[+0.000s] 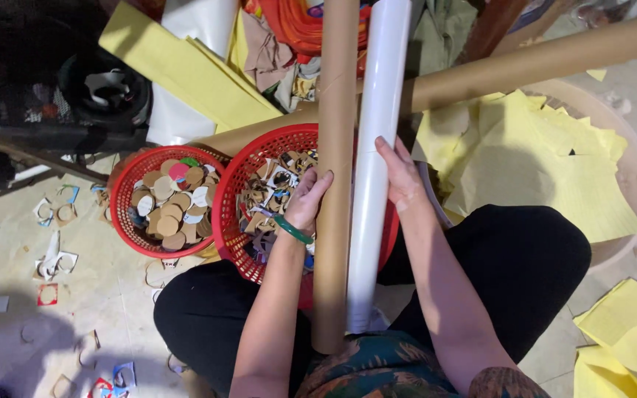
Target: Cutting cardboard circles, rolling holographic paper into yellow liners, and sealing cardboard tubes with tape.
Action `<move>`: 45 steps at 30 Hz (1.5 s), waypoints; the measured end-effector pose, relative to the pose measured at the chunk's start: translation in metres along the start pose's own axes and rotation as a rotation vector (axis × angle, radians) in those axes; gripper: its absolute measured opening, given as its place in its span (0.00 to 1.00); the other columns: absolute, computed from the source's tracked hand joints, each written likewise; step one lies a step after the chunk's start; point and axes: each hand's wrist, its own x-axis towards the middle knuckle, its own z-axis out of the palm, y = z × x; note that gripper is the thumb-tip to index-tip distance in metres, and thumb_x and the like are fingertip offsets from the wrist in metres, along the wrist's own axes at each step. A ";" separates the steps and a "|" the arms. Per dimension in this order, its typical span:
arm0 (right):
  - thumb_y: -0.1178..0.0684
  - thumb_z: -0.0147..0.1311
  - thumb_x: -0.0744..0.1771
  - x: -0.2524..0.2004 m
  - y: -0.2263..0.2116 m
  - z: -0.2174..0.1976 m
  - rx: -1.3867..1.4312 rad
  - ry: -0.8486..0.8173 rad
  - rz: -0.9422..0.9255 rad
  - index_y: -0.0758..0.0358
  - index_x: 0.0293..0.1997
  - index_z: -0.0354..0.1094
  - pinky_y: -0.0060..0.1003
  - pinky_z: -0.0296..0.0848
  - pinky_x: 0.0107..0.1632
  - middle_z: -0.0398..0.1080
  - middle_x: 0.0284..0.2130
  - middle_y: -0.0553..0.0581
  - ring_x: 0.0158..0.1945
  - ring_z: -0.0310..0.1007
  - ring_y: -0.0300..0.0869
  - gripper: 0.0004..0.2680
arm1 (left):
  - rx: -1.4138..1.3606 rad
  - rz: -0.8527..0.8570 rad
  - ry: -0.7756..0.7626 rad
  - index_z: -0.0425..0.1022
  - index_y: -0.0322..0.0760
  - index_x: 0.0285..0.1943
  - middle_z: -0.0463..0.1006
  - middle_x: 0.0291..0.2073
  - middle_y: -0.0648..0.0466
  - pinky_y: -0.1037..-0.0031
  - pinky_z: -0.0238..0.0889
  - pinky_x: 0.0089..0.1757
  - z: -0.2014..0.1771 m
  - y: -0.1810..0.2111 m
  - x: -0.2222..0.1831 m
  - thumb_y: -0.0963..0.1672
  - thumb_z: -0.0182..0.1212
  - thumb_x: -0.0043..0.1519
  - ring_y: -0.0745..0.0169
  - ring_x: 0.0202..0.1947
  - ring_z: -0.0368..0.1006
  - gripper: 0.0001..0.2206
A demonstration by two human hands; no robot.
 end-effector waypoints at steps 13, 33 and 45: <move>0.50 0.53 0.70 -0.016 -0.022 -0.005 -0.045 -0.110 -0.028 0.65 0.66 0.59 0.42 0.77 0.49 0.74 0.46 0.64 0.45 0.76 0.47 0.17 | 0.023 0.261 0.152 0.66 0.33 0.53 0.78 0.44 0.48 0.69 0.70 0.45 -0.006 -0.010 0.009 0.41 0.68 0.62 0.61 0.42 0.74 0.16; 0.56 0.46 0.70 -0.051 -0.025 -0.013 -0.268 -0.212 0.055 0.70 0.70 0.56 0.45 0.76 0.52 0.72 0.50 0.68 0.51 0.76 0.49 0.18 | -0.268 0.030 -0.295 0.70 0.19 0.62 0.79 0.46 0.40 0.66 0.73 0.44 -0.060 -0.035 0.027 0.47 0.59 0.71 0.53 0.42 0.78 0.21; 0.50 0.55 0.68 0.008 -0.004 -0.006 -0.196 0.102 0.129 0.58 0.68 0.58 0.45 0.77 0.48 0.72 0.48 0.59 0.48 0.74 0.45 0.20 | -0.369 -0.124 -0.096 0.70 0.30 0.63 0.81 0.45 0.46 0.66 0.73 0.44 -0.061 0.006 0.018 0.53 0.50 0.70 0.56 0.42 0.79 0.24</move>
